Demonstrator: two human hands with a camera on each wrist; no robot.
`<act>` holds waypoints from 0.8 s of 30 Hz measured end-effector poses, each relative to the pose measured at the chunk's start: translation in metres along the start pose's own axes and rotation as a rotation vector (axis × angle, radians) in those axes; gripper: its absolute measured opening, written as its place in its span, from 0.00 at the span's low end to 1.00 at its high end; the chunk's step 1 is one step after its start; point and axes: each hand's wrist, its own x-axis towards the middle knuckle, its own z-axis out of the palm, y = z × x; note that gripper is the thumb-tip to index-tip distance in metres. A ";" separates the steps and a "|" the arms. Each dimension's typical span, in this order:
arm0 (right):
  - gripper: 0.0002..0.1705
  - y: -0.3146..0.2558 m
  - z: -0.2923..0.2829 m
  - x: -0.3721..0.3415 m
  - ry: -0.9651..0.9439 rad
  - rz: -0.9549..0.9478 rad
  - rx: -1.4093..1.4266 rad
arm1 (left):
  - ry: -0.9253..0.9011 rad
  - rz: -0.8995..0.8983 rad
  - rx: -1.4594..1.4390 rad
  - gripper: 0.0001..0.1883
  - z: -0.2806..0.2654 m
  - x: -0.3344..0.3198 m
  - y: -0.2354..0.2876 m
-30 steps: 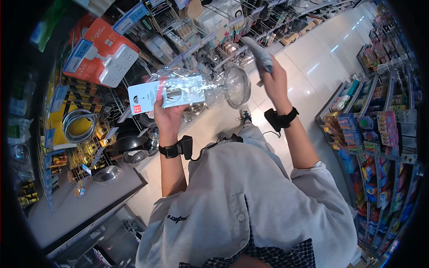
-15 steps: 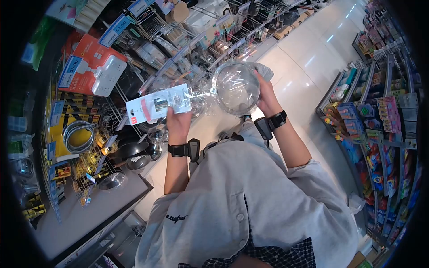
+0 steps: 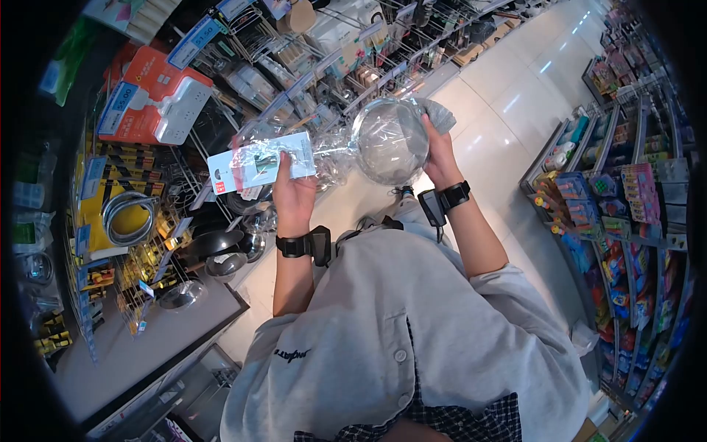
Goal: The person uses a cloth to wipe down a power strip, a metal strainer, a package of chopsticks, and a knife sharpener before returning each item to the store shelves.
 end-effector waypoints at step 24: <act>0.20 -0.031 -0.028 0.002 0.055 -0.048 0.115 | 0.370 0.412 0.623 0.20 -0.048 -0.009 0.115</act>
